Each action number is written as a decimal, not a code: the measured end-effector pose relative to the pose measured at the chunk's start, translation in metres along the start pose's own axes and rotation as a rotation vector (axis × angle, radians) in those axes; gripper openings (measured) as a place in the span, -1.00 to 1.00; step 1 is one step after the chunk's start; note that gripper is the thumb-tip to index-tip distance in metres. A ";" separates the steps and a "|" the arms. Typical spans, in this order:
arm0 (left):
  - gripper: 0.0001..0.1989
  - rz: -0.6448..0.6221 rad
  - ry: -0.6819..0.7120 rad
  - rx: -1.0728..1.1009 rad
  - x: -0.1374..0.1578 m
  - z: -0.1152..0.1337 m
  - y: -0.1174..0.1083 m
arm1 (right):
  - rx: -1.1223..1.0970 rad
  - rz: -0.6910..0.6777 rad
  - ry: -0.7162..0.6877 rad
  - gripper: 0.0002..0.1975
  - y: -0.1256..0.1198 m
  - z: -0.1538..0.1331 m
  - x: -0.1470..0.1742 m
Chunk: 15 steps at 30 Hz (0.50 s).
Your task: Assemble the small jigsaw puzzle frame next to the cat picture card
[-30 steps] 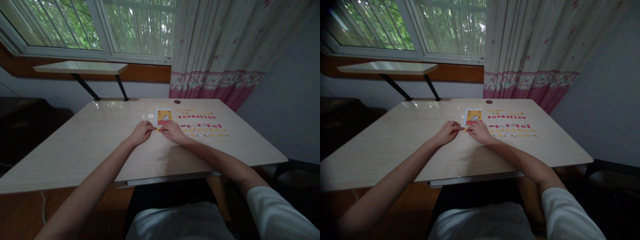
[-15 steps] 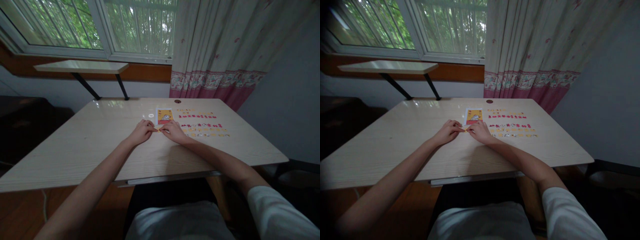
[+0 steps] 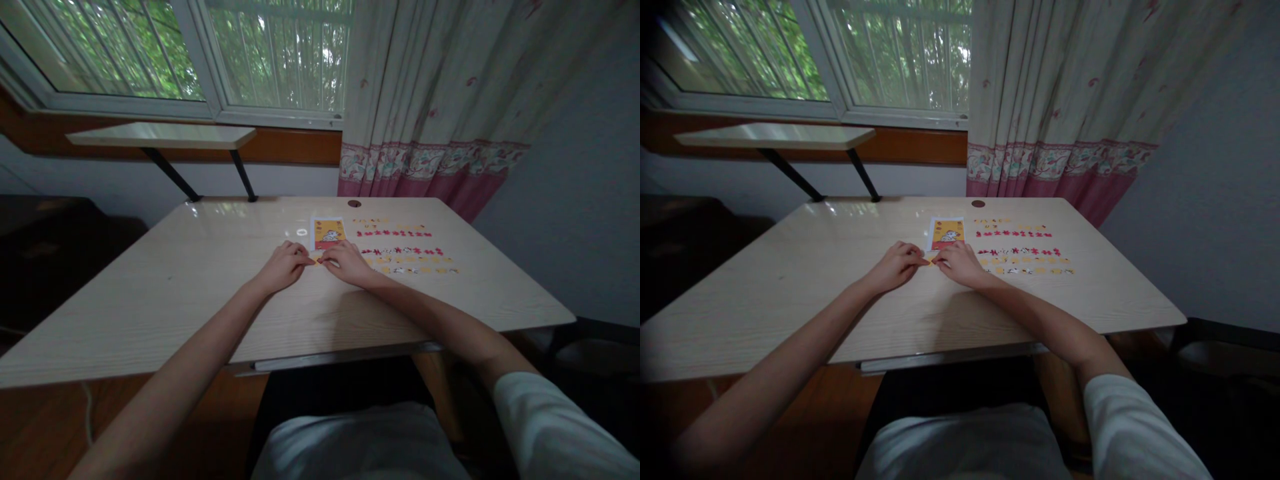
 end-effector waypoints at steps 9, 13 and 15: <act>-0.65 -0.017 -0.004 -0.015 0.002 -0.003 0.002 | 0.120 -0.005 0.092 -0.80 -0.046 0.049 0.009; -0.63 -0.042 -0.001 -0.021 0.001 -0.002 0.004 | 0.181 -0.111 0.103 -0.76 -0.042 0.057 0.014; -0.62 -0.049 0.000 -0.023 0.001 -0.002 0.004 | 0.191 -0.134 0.117 -0.75 -0.039 0.057 0.014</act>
Point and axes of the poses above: each hand's wrist, its own x-axis away from the middle knuckle, its own y-axis out of the palm, z = x × y, the point moved 10 cm from there along -x, towards the middle knuckle, and after that the axes turned 10 degrees about -x, right-handed, at the moved point
